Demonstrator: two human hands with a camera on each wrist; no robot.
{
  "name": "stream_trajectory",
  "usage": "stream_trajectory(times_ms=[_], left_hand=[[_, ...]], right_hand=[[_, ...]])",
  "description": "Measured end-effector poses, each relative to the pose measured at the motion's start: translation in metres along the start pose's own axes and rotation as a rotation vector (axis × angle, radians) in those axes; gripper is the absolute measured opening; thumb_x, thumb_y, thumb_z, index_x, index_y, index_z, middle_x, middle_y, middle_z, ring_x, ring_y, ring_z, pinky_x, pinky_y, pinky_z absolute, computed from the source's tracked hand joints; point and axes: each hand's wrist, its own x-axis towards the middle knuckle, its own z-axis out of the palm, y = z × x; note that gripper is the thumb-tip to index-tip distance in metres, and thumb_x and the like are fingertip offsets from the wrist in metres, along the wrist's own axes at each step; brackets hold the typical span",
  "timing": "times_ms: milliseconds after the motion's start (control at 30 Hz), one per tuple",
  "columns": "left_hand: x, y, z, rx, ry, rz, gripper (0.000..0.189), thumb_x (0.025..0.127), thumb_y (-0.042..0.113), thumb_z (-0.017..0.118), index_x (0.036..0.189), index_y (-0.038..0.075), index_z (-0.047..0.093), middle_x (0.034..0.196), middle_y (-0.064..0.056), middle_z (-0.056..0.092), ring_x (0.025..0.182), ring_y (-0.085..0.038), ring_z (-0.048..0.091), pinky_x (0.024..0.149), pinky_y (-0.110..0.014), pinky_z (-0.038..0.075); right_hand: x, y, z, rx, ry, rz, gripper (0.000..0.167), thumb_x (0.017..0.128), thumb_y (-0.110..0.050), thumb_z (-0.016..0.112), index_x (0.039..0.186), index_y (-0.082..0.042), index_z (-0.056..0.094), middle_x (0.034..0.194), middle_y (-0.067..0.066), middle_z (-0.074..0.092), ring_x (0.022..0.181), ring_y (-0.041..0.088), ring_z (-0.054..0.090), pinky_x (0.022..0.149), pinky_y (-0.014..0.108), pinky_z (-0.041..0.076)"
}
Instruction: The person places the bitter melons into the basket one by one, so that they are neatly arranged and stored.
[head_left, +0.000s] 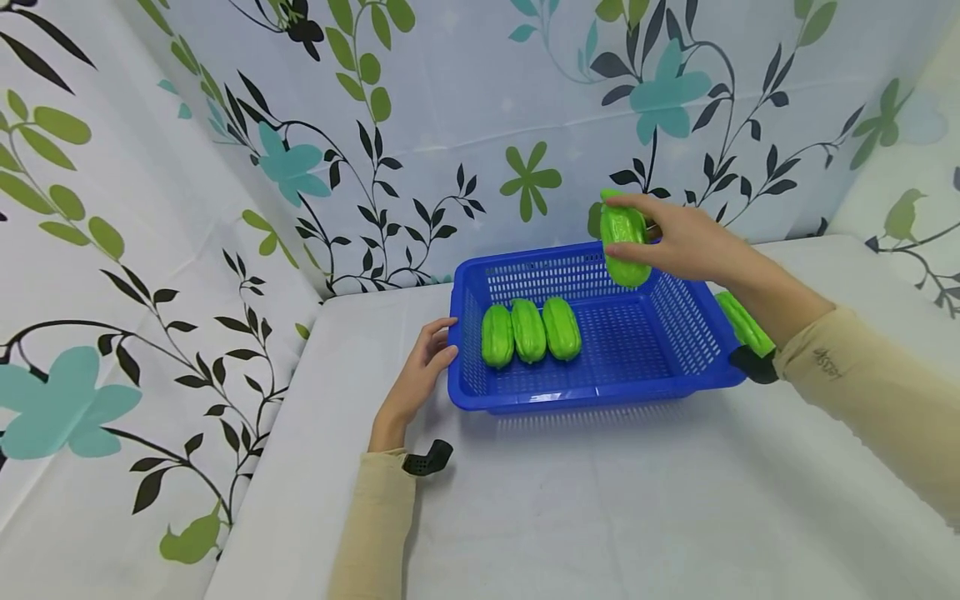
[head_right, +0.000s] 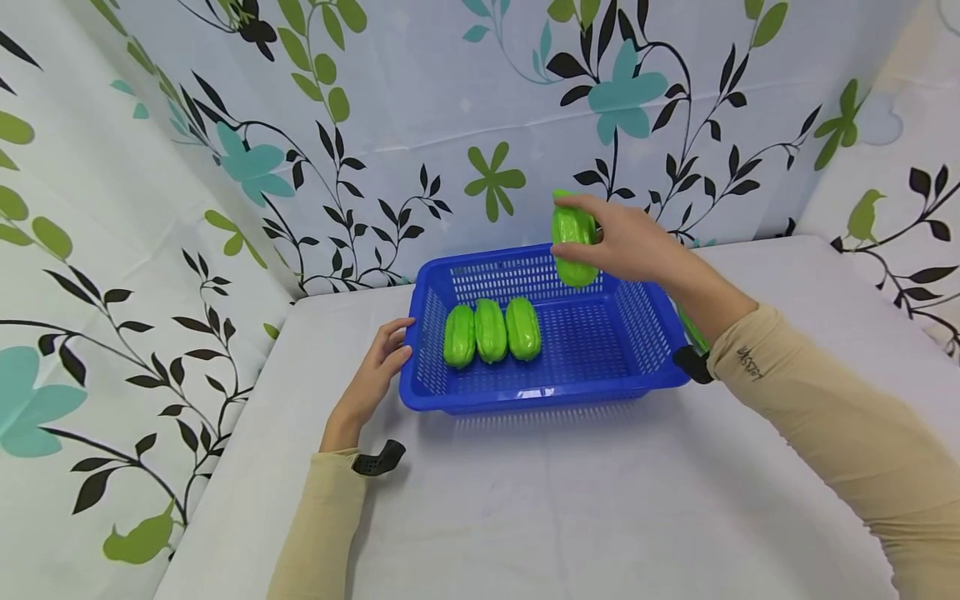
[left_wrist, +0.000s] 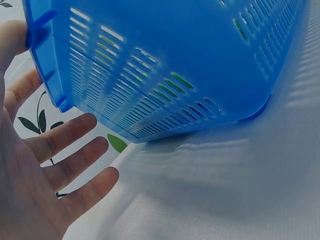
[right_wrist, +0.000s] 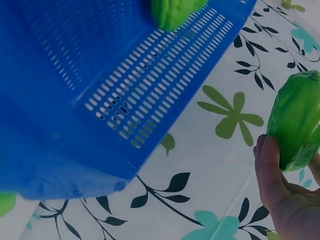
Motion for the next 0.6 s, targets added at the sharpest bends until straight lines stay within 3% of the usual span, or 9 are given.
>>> stream_trajectory(times_ms=[267, 600], left_hand=[[0.001, 0.003, 0.001, -0.014, -0.005, 0.003, 0.046, 0.103, 0.025, 0.049, 0.146, 0.018, 0.036, 0.143, -0.018, 0.044, 0.131, -0.032, 0.042, 0.107, -0.054, 0.035], [0.001, 0.002, 0.002, -0.006, -0.004, -0.001, 0.046, 0.103, 0.027, 0.049, 0.146, 0.021, 0.035, 0.143, -0.016, 0.044, 0.132, -0.030, 0.042, 0.107, -0.052, 0.036]], right_hand=[[0.016, 0.007, 0.011, 0.005, -0.037, 0.011, 0.073, 0.094, -0.047, 0.061, 0.154, -0.021, 0.030, 0.116, 0.019, 0.058, 0.102, 0.035, 0.058, 0.081, 0.047, 0.048], [0.032, 0.014, 0.023, 0.015, -0.086, 0.031, 0.072, 0.093, -0.046, 0.062, 0.153, -0.020, 0.032, 0.125, 0.022, 0.056, 0.106, 0.037, 0.055, 0.088, 0.054, 0.046]])
